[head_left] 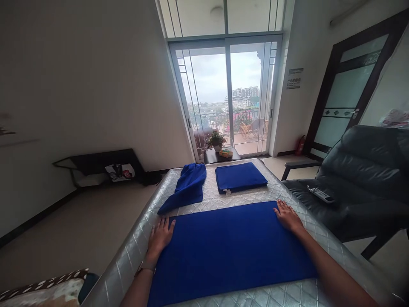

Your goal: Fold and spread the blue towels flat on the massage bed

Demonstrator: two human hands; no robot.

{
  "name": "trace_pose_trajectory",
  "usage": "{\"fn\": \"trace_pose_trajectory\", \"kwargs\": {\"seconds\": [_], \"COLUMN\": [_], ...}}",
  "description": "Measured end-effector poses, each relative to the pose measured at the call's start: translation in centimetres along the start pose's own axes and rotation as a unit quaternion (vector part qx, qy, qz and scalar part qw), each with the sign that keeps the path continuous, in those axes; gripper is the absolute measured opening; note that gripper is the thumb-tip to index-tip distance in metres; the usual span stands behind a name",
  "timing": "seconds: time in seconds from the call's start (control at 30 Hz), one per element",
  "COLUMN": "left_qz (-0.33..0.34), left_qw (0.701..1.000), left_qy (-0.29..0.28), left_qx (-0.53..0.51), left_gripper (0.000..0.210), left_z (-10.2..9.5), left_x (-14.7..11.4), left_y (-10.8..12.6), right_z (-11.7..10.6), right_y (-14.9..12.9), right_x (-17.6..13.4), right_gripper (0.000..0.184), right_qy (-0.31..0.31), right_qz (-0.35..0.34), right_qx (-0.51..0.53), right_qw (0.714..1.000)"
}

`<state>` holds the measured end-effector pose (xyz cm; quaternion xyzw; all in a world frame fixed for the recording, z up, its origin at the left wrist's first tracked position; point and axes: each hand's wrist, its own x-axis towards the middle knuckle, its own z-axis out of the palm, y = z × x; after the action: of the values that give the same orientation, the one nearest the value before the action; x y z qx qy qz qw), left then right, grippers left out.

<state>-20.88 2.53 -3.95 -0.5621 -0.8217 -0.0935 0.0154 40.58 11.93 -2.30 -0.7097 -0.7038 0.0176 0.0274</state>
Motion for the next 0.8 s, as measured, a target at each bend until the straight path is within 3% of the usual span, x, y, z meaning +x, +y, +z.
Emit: {"fn": "trace_pose_trajectory", "kwargs": {"seconds": [0.1,0.2,0.27,0.37,0.47,0.53,0.63,0.8], "left_qz": [-0.032,0.015,0.109,0.243,0.272,0.271,0.254,0.149], "left_qw": [0.998,0.992,0.987,0.965,0.956,0.957,0.963,0.988], "left_qy": [0.058,0.12,0.095,0.007,-0.039,-0.05,-0.057,-0.044], "left_qx": [-0.004,-0.032,-0.067,-0.098,-0.1,-0.09,-0.07,-0.023], "left_gripper": [0.071,0.071,0.068,0.068,0.07,0.071,0.073,0.075], "left_z": [-1.0,-1.7,-1.5,-0.4,0.7,1.0,0.7,-0.5], "left_x": [-0.4,-1.4,-2.6,-4.6,-6.0,-6.2,-5.4,-2.3], "left_y": [2.0,7.9,13.4,20.8,24.3,24.1,21.1,11.0], "right_z": [0.5,0.9,1.0,1.1,0.9,0.7,0.4,0.3], "right_y": [-0.1,0.2,0.3,0.3,0.1,0.0,0.0,0.0], "right_x": [0.2,0.4,0.5,0.5,0.3,0.2,0.1,0.1], "right_gripper": [0.068,0.068,0.068,0.068,0.068,0.068,0.069,0.069], "right_qy": [0.017,0.025,0.024,0.031,0.03,0.02,0.016,0.012], "right_qz": [-0.001,-0.004,-0.006,-0.002,-0.001,-0.001,0.002,0.002], "right_qx": [0.008,0.019,0.024,0.028,0.024,0.022,0.024,0.024], "right_qw": [1.0,1.0,0.999,0.999,0.999,1.0,1.0,1.0]}}
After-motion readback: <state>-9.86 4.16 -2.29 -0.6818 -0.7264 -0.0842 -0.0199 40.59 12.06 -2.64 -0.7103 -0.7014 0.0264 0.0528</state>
